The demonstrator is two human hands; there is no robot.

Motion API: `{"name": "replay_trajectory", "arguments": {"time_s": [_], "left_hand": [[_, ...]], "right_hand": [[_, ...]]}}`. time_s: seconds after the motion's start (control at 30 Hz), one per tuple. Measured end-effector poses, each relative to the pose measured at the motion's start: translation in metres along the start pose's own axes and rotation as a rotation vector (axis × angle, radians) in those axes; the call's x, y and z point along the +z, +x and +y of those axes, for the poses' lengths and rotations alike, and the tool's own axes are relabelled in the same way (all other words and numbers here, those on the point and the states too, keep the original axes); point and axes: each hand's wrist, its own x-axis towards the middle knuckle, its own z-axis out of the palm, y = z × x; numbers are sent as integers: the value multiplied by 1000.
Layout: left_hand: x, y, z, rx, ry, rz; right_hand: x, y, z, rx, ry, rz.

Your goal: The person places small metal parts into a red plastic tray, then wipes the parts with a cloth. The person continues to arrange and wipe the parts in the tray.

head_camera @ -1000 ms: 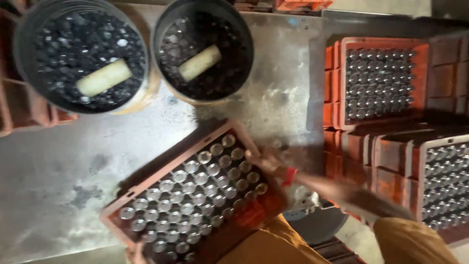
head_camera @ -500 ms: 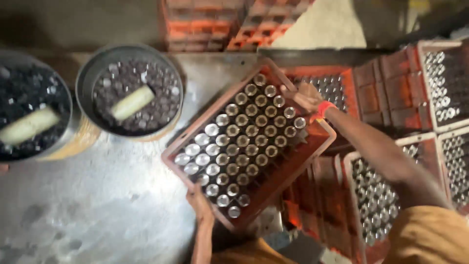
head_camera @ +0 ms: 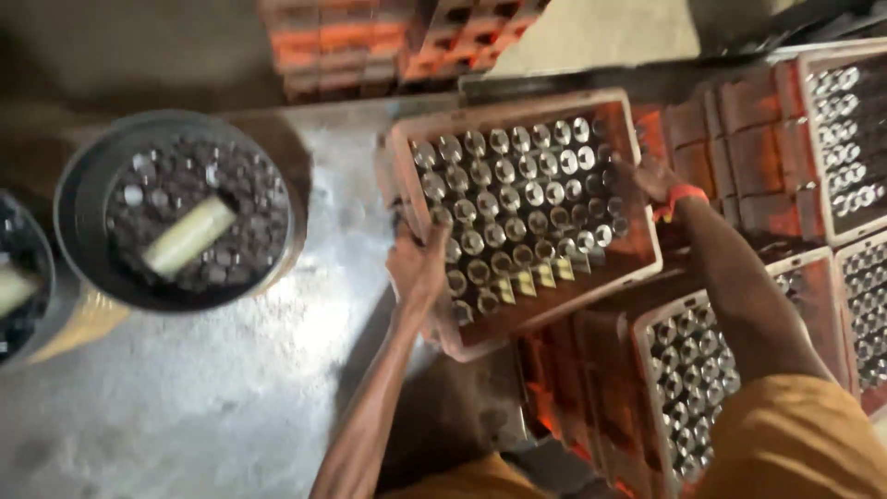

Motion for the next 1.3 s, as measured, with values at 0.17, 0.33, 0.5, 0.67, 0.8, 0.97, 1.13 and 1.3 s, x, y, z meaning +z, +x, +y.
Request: {"name": "replay_trajectory", "arguments": {"time_s": [0.17,0.33,0.5,0.67,0.8,0.97,1.13,1.3], "left_hand": [[55,17,11,211,43,-93],[114,18,17,97,12,-272],[176,27,28,130,-99,-472],[187,38,21,242,-96,-540],[169,35,32,163,-46,-641],[111,-8,-13,307,-516,-671],[-83,-106,-197,-272,-872,-785],[-320,-203,-317,-375,-778,249]], "right_hand": [[-54,-6,0,-214,-433,358],[-81,-63,10,-416,-201,676],[-81,-92,7,-646,-404,705],[-83,-112,-3,-725,-401,653],[-68,-142,-34,-723,-402,590],[-30,-198,-90,-822,-291,462],[59,-258,-145,-851,-107,-274],[174,-299,-201,-1769,-282,-172]]}}
